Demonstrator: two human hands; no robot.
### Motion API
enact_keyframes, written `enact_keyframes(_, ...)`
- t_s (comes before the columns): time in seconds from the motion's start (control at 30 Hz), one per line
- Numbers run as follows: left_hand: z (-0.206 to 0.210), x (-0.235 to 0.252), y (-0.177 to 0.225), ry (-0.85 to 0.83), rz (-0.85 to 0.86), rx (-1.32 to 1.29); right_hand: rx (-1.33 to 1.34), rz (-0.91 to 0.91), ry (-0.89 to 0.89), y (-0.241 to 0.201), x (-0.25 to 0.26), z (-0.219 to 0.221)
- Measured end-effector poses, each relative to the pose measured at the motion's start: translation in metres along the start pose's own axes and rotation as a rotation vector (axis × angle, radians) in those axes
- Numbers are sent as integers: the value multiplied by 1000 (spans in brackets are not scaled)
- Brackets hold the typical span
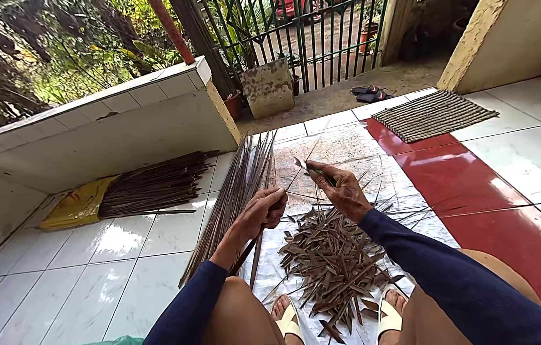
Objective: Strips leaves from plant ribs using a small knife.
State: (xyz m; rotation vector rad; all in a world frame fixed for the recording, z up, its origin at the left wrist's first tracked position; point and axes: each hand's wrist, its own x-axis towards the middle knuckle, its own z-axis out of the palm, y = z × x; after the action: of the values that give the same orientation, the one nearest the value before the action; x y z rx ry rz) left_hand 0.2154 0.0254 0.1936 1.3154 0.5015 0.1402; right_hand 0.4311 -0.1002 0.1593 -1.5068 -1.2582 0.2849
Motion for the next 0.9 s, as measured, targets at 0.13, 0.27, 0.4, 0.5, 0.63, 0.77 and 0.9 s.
enact_keyframes(0.13, -13, 1, -3, -146, -50, -167, 0, -67, -134, -2, -8, 10)
enact_keyframes(0.27, -21, 1, -5, -223, -61, -249, -46, -87, -112, -2, -6, 10)
enact_keyframes(0.4, -20, 1, -7, -259, -75, -232, -63, -74, -47, -3, -1, 4)
enact_keyframes(0.5, -19, 1, -9, -291, -87, -227, -14, -26, -36, -1, 3, 0)
enact_keyframes(0.63, -19, 2, -9, -279, -100, -215, 31, 11, -47, -1, 4, -2)
enact_keyframes(0.77, -20, 2, -9, -250, -101, -207, 15, -28, -111, -4, 1, 0)
enact_keyframes(0.9, -19, 3, -9, -271, -110, -214, -16, -6, -62, -3, 1, 2)
